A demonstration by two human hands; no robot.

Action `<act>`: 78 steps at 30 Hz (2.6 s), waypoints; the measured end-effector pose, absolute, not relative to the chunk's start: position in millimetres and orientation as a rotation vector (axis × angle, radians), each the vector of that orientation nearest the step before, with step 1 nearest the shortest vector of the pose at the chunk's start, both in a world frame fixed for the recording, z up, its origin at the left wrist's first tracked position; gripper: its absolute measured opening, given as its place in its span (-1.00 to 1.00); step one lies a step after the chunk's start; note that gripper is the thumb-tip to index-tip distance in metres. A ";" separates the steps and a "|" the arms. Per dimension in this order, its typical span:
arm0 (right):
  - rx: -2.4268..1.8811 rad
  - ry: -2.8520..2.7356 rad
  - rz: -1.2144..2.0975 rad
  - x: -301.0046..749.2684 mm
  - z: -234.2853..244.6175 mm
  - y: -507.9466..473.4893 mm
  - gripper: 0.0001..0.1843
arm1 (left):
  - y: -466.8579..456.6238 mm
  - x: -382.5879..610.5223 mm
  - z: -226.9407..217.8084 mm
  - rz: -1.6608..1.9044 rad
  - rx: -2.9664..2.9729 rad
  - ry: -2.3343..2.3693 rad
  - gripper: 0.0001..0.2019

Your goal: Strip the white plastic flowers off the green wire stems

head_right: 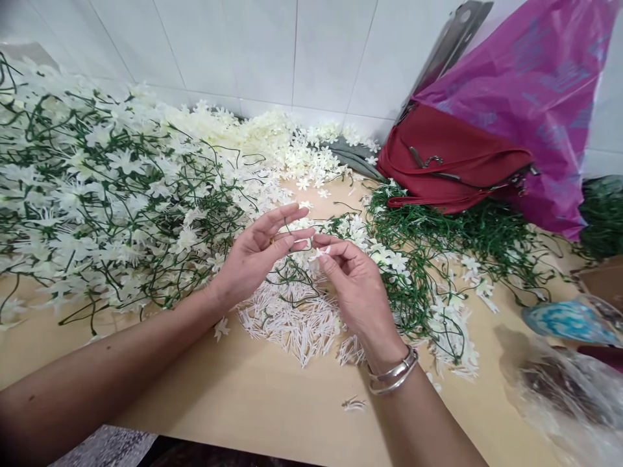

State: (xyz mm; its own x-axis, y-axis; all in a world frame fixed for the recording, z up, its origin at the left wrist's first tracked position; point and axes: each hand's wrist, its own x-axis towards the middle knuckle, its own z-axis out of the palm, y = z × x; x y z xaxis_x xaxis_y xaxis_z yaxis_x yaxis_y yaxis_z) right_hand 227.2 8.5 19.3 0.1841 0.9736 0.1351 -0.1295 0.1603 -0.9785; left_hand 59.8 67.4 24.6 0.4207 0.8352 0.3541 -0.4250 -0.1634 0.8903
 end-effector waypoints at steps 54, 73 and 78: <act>-1.056 -1.254 0.892 227.8 45.7 -7.6 -0.98 | 76.6 44.2 43.5 1.052 1.604 0.508 -0.87; -1.189 -1.204 0.856 249.2 42.9 -2.2 -0.86 | 79.8 45.2 34.5 0.868 1.600 0.511 -0.94; -1.199 -1.202 1.097 250.7 38.4 0.9 -0.82 | 80.5 44.4 34.3 0.767 1.694 0.491 -0.90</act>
